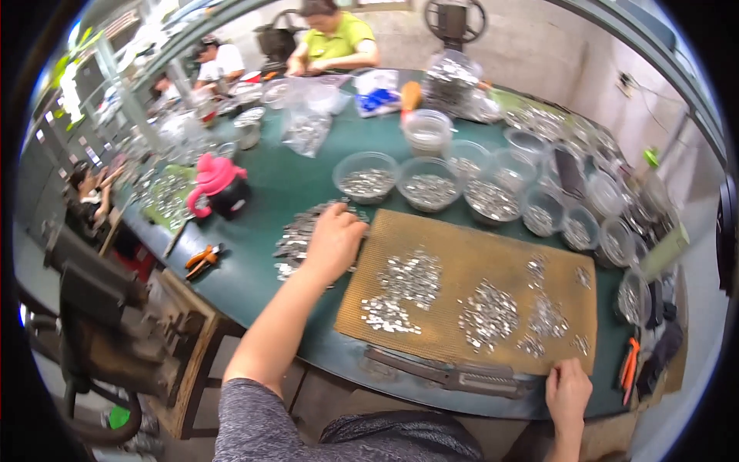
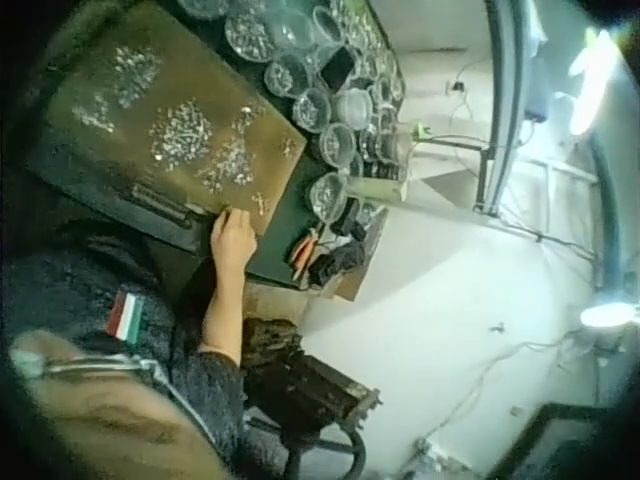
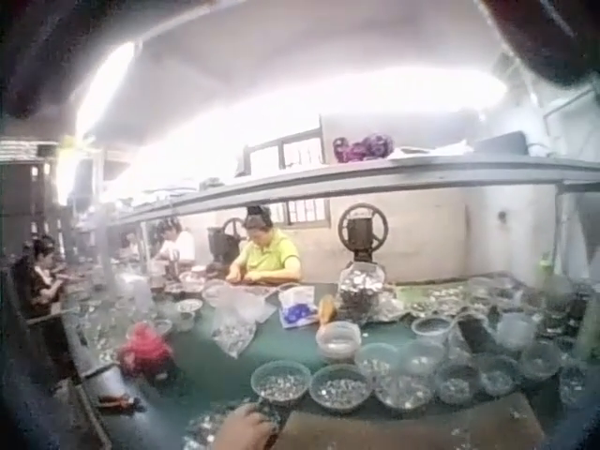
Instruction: The person selects small metal components from a sorting board and places them into a manual press for assembly.
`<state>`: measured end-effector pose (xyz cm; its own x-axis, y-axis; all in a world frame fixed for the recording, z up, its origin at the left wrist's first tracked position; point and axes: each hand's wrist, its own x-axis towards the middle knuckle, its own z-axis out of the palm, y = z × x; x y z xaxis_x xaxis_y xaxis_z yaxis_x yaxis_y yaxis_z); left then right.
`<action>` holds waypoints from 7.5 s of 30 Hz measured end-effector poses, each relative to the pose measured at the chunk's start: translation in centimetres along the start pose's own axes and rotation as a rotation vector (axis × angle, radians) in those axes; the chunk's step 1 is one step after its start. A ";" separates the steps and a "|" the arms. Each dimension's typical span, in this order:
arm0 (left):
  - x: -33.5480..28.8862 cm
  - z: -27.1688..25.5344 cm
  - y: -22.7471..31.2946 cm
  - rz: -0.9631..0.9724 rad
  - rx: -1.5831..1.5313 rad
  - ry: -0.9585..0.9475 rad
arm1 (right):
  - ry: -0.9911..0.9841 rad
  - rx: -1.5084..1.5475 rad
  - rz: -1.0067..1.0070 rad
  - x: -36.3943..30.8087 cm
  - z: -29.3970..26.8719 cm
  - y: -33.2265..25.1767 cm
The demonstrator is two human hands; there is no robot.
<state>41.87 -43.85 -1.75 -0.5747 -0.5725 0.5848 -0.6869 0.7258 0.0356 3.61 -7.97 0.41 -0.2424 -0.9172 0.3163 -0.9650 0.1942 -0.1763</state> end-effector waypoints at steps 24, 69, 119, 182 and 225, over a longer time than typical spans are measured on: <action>-3.8 -4.4 10.3 0.111 -0.273 -0.185 | 0.187 -0.006 -0.093 -0.1 2.6 1.5; -4.6 -3.1 27.9 -0.050 -1.399 -0.524 | 0.192 0.715 0.032 -4.4 -0.9 -4.6; -5.0 -3.2 24.9 0.020 -0.714 -0.208 | 0.267 0.445 0.069 -1.7 0.9 4.3; -1.1 -0.8 30.0 0.213 -0.791 -0.397 | 0.121 0.426 -0.128 -0.5 0.9 2.7; -1.2 -0.1 31.6 0.179 -0.741 -0.363 | 0.236 0.058 0.297 1.1 2.1 10.4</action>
<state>20.90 -20.20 -1.26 -0.8413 -0.4205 0.3395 -0.1759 0.8070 0.5638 -6.51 -7.72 -3.01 -0.5336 -0.7174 0.4478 -0.8435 0.4132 -0.3431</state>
